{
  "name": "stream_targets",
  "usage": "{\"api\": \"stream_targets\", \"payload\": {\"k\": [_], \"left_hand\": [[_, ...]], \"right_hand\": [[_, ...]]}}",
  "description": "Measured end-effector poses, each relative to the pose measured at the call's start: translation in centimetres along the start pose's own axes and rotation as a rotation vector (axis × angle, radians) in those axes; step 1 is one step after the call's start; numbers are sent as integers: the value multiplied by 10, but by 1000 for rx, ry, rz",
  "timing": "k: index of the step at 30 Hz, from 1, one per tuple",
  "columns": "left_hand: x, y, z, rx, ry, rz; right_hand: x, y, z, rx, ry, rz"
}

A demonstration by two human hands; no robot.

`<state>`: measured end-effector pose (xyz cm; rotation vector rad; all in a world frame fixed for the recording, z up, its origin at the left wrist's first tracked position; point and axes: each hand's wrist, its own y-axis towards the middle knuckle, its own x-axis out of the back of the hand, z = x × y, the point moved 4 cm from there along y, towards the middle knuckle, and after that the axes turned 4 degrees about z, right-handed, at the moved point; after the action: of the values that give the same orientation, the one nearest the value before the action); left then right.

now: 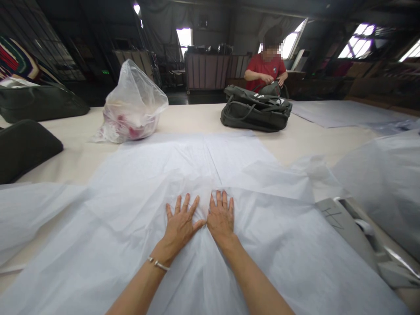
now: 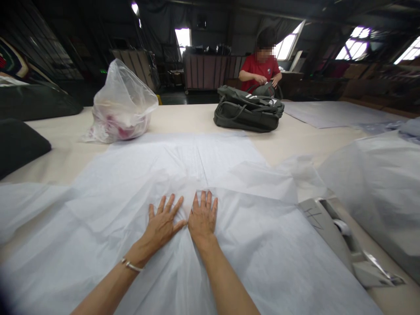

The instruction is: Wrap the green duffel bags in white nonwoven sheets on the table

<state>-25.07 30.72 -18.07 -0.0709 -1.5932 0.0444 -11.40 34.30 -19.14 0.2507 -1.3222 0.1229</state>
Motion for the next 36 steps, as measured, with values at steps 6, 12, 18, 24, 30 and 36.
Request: {"api": "stream_targets", "payload": {"k": [6, 12, 18, 24, 30, 36], "left_hand": [[6, -31, 6, 47, 52, 31], [11, -25, 0, -140, 56, -154], [2, -15, -12, -346, 44, -157], [8, -12, -20, -378, -19, -138], [10, 8, -28, -394, -150, 14], [-3, 11, -31, -355, -80, -96]], "right_hand": [[26, 7, 0, 103, -4, 83], [32, 30, -18, 224, -20, 34], [22, 26, -22, 259, 20, -14], [20, 27, -25, 294, 53, -31], [16, 28, -31, 270, 145, -86], [6, 34, -34, 214, 167, -112]]}}
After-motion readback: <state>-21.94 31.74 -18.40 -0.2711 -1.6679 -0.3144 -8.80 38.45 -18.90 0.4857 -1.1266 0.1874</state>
